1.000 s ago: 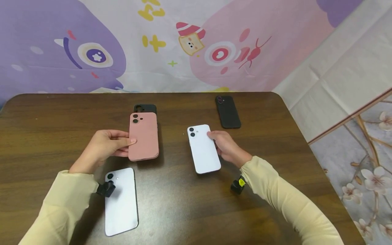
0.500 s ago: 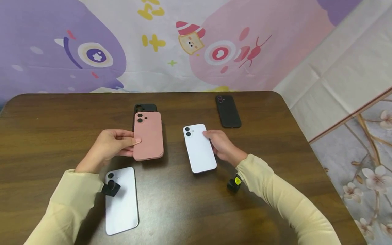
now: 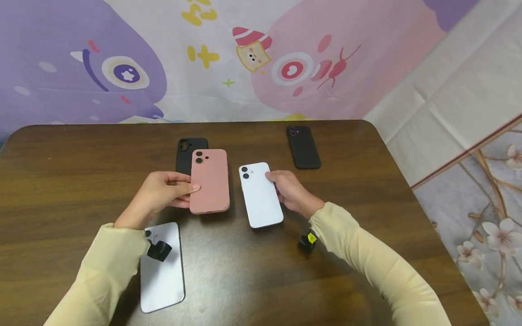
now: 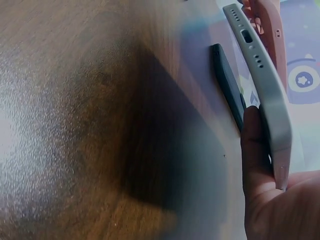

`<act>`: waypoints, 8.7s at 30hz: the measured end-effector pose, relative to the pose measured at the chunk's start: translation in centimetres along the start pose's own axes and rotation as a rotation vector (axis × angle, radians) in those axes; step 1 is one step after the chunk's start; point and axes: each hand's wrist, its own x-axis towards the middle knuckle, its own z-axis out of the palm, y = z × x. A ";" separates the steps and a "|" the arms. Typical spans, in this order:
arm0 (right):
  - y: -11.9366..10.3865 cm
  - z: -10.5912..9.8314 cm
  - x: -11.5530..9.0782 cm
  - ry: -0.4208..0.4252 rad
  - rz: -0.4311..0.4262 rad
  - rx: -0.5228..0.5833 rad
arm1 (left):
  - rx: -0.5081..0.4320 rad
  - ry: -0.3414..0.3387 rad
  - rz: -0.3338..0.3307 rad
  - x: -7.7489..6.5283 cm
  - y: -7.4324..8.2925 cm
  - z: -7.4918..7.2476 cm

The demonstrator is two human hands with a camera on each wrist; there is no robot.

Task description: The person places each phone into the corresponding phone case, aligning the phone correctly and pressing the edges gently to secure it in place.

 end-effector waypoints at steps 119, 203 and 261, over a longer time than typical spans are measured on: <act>-0.4 2.6 -0.9 -0.166 -0.091 0.209 | -0.072 -0.117 -0.038 0.8 -0.6 6.2; 0.4 2.5 -3.8 -0.257 -0.322 0.056 | -0.544 0.349 0.156 -1.6 -1.1 5.5; 0.0 1.9 -4.1 -0.590 -0.457 0.381 | -0.570 0.299 0.199 -2.1 -0.3 5.4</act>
